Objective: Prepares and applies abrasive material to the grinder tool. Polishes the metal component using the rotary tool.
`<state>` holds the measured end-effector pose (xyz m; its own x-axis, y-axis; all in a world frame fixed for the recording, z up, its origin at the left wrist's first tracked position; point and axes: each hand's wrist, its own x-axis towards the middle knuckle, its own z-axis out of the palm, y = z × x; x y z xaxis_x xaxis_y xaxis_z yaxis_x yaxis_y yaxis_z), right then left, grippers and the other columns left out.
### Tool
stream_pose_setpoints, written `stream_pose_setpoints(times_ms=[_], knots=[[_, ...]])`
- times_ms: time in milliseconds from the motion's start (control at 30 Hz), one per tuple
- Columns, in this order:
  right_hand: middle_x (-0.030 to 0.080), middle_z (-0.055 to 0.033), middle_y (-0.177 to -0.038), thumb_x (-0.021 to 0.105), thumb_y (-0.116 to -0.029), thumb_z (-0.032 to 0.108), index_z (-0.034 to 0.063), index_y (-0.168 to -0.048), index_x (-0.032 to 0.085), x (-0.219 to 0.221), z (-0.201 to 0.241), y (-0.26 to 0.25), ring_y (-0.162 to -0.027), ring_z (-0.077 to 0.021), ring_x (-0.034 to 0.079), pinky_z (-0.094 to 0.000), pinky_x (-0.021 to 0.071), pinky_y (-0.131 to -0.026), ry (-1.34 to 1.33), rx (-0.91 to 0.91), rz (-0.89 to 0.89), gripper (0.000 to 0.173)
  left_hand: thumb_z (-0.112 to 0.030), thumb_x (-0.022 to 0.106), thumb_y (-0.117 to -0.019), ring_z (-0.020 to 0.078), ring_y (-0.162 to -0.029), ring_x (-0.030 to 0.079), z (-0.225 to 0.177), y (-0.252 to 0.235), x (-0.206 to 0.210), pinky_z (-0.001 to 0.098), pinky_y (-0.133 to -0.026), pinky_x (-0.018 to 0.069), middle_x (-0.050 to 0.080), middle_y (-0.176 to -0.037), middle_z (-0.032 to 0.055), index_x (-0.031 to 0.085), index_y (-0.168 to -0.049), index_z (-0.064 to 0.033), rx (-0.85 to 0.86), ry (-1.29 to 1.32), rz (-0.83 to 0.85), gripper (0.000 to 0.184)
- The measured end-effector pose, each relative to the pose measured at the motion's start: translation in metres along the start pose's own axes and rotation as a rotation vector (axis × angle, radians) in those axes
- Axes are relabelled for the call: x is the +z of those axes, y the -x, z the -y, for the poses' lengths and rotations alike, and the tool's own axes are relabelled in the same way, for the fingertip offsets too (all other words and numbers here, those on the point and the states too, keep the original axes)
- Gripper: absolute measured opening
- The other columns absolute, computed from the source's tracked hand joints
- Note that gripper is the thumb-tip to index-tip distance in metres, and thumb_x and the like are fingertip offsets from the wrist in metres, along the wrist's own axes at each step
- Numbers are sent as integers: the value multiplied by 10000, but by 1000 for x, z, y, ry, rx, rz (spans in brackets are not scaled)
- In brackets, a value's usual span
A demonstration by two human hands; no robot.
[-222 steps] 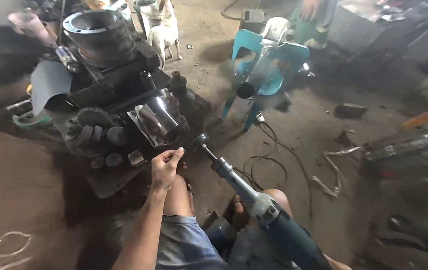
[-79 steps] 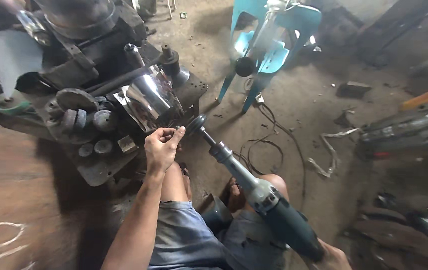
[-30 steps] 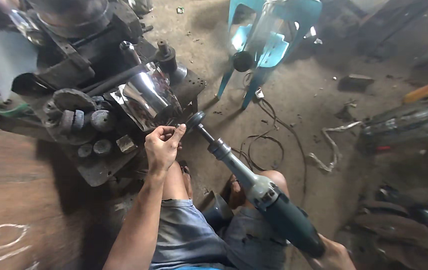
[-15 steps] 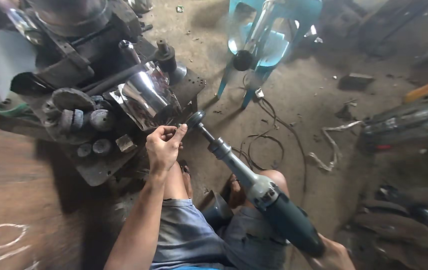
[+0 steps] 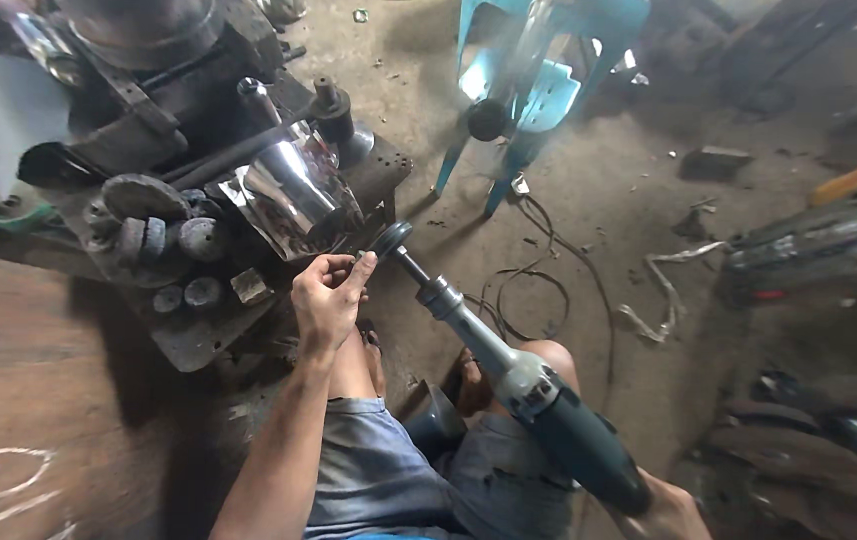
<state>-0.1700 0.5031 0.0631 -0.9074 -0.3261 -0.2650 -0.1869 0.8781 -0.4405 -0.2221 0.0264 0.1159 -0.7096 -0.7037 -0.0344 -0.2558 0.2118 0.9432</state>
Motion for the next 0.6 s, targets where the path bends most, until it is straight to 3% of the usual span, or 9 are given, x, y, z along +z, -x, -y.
stream_pose_setpoints(times_ms=[133,333,600], knots=[[738,-218,-817,816,-784,315,-34,-930,725,-1,-1,1,-761,-382,739,-608,562,-697,-11,3,2,389,-294,766,-950,165,-730,740,-1,6,-13,365,-662,670,740,-939,28,699,-1145,-98,138,78,-23,284],[746,-235,-873,832,-785,299,-45,-977,730,-2,0,1,-820,-405,742,-636,563,-761,-40,32,28,407,-231,783,-927,116,-1025,716,9,0,-26,316,-885,621,720,-1176,44,623,-1346,-80,227,16,3,473],[743,-224,-840,827,-779,300,-38,-952,727,-2,1,2,-787,-392,741,-622,565,-728,-21,25,24,392,-19,760,-898,153,-1015,717,6,-1,-26,311,-885,623,708,-1194,63,605,-1345,-67,290,142,109,476]])
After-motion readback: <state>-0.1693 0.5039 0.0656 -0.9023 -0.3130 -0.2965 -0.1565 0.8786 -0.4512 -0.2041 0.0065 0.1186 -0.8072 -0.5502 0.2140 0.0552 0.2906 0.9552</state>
